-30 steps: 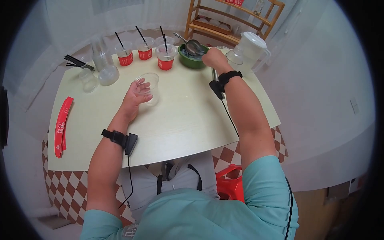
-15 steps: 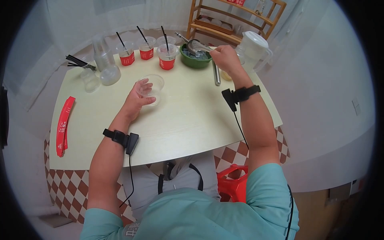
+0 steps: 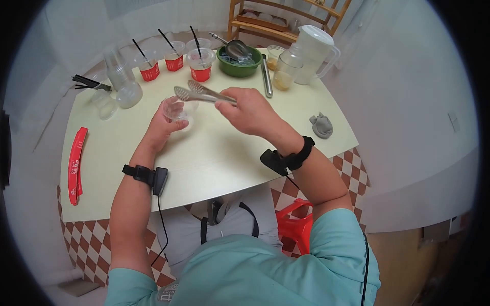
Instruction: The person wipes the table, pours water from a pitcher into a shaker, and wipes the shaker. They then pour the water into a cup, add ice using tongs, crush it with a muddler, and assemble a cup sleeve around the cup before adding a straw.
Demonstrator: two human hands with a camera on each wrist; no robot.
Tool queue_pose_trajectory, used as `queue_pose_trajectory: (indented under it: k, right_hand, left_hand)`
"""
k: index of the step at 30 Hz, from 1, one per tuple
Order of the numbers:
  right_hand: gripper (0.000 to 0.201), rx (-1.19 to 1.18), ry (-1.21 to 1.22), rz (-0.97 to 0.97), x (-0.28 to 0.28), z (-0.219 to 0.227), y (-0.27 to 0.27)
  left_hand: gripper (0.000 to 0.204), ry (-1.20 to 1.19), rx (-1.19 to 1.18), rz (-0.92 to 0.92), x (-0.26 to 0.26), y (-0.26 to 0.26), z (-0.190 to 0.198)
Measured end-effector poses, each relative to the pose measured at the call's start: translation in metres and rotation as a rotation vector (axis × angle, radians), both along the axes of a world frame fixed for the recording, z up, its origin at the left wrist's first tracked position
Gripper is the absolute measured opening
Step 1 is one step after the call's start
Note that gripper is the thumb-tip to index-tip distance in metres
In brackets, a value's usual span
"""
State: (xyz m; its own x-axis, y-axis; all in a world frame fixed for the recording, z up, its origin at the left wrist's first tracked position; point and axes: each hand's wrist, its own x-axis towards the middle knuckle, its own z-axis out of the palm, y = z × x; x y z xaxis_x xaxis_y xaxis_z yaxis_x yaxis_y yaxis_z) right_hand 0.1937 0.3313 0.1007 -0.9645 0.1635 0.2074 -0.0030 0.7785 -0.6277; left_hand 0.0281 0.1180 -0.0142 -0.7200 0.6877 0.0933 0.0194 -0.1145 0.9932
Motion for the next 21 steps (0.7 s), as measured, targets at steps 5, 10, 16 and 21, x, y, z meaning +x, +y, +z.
queue_pose_trajectory:
  k: [5, 10, 16, 21]
  right_hand:
    - [0.037, 0.262, 0.095, -0.388, -0.041, 0.003, 0.071]
    - [0.038, 0.378, -0.061, -0.561, -0.103, -0.012, 0.133]
    - [0.036, 0.378, -0.236, -0.563, -0.132, -0.031, 0.142]
    - [0.031, 0.385, -0.169, -0.558, -0.122, -0.033, 0.145]
  left_hand:
    - [0.088, -0.009, 0.000, 0.004, -0.001, 0.001, 0.000]
    - [0.087, 0.007, -0.014, 0.010, -0.003, 0.000, -0.002]
    - [0.092, -0.031, 0.010, -0.010, -0.004, 0.000, -0.003]
    - [0.089, -0.006, -0.013, 0.001, -0.006, 0.000, -0.005]
